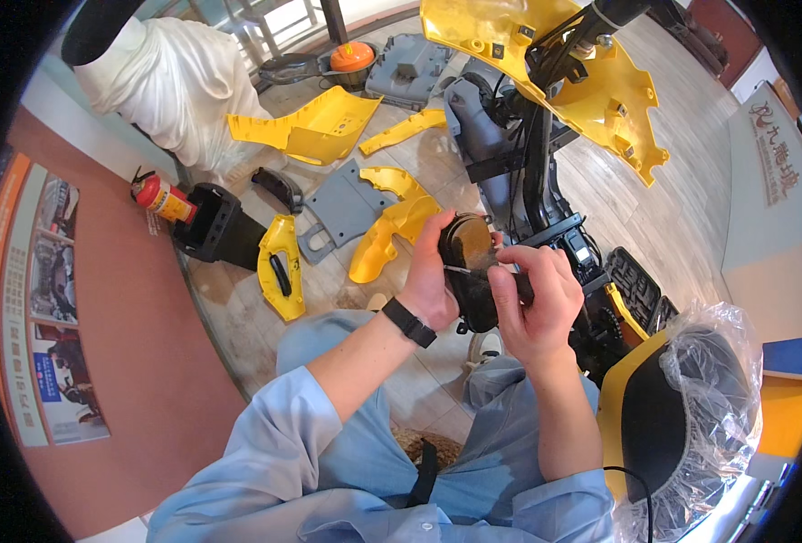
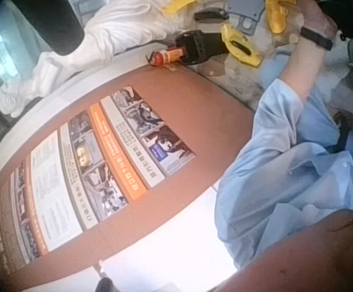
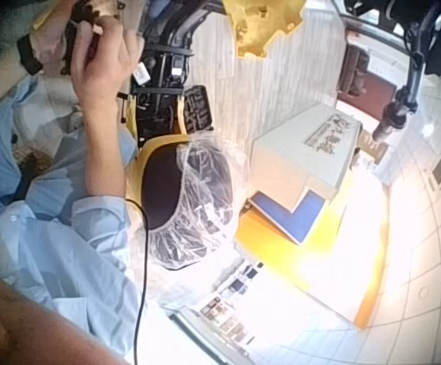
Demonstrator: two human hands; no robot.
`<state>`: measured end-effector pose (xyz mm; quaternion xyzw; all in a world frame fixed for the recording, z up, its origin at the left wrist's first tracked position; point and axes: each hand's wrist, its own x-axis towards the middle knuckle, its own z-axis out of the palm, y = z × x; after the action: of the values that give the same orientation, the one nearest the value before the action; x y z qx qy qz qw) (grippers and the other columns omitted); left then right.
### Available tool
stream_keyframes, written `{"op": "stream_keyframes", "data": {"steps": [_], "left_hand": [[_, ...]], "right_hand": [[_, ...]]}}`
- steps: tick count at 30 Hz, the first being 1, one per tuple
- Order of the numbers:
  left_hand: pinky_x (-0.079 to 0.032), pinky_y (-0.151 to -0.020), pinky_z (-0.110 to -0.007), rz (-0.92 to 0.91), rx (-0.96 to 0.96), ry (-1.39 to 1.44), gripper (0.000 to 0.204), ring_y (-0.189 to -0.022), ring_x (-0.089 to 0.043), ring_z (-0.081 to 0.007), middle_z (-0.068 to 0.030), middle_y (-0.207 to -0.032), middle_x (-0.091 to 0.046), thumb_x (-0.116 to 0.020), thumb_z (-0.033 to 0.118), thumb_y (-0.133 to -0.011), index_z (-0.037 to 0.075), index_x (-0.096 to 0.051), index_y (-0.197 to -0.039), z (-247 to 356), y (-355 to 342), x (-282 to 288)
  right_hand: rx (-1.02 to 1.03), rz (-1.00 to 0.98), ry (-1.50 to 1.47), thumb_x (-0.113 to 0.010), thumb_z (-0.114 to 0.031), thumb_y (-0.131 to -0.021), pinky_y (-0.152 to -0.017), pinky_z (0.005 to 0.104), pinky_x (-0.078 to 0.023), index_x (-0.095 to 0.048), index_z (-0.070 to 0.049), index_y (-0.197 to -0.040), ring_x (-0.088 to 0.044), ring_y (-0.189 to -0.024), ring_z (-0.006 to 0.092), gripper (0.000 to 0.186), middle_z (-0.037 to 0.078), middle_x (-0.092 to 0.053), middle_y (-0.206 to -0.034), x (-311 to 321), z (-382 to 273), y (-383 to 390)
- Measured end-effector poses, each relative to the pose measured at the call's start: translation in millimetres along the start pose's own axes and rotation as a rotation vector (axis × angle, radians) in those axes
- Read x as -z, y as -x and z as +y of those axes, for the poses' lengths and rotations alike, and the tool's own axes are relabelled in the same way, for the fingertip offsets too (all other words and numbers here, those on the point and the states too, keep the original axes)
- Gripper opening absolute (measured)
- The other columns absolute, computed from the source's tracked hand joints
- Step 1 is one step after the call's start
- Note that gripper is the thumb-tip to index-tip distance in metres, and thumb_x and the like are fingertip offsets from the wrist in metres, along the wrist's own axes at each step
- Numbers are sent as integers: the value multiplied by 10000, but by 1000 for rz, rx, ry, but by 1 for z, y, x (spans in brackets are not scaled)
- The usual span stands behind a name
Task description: Disassembling and inspecting the dashboard and internal components of a yellow electric scooter.
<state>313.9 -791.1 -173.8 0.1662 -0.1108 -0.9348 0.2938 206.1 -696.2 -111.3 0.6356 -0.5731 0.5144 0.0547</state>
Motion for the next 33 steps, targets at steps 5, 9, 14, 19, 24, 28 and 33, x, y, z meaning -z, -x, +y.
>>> {"op": "stream_keyframes", "data": {"steps": [5,9,14,19,24,28,33], "left_hand": [[-516,-925,-397,3,32,16,482,-980,-652,-251,-115,-1057,-680,-436,493,-969,87,-600,-1172,0,4,0],[-518,-921,-389,-8,72,76,467,-978,-658,-242,-91,-1056,-691,-443,485,-969,92,-616,-1153,-2,4,6],[-525,-907,-386,-30,77,59,457,-953,-668,-236,-83,-1040,-700,-446,485,-964,99,-632,-1121,0,4,0],[-531,-891,-383,-22,41,39,455,-944,-670,-232,-82,-1025,-700,-447,487,-959,95,-635,-1094,2,3,0],[-561,-778,-357,123,12,5,460,-829,-654,-220,-87,-901,-661,-431,508,-959,91,-621,-1006,2,7,-18],[-537,-878,-389,8,28,18,475,-928,-663,-238,-84,-1020,-691,-465,506,-944,87,-632,-1091,3,2,0],[-532,-895,-401,-2,61,31,473,-956,-662,-245,-88,-1030,-692,-463,514,-945,100,-636,-1093,4,5,-2]], "right_hand": [[-5,-81,47,-735,-41,-754,-635,362,-405,-627,-34,-965,-538,-672,254,238,88,-614,-777,3,-3,-3],[-55,-155,-62,-730,-77,-773,-681,387,-407,-620,-33,-1020,-543,-770,274,273,100,-610,-823,4,-10,-6],[24,-249,79,-727,-102,-782,-685,396,-405,-618,-29,-1036,-549,-799,296,286,111,-608,-826,18,-8,-11],[-36,-202,4,-716,-137,-773,-688,396,-402,-605,-18,-1057,-531,-737,304,327,114,-603,-809,13,-6,-8],[-21,-231,75,-650,-54,-715,-722,411,-418,-559,13,-1059,-501,-753,320,362,137,-548,-834,16,-4,-8],[-97,-269,-34,-628,-37,-681,-723,415,-418,-545,21,-1048,-500,-766,323,382,151,-540,-853,11,-3,-4],[-18,-270,-45,-649,-60,-692,-713,416,-423,-559,12,-1043,-543,-773,336,369,169,-585,-867,15,-11,-10]]}}
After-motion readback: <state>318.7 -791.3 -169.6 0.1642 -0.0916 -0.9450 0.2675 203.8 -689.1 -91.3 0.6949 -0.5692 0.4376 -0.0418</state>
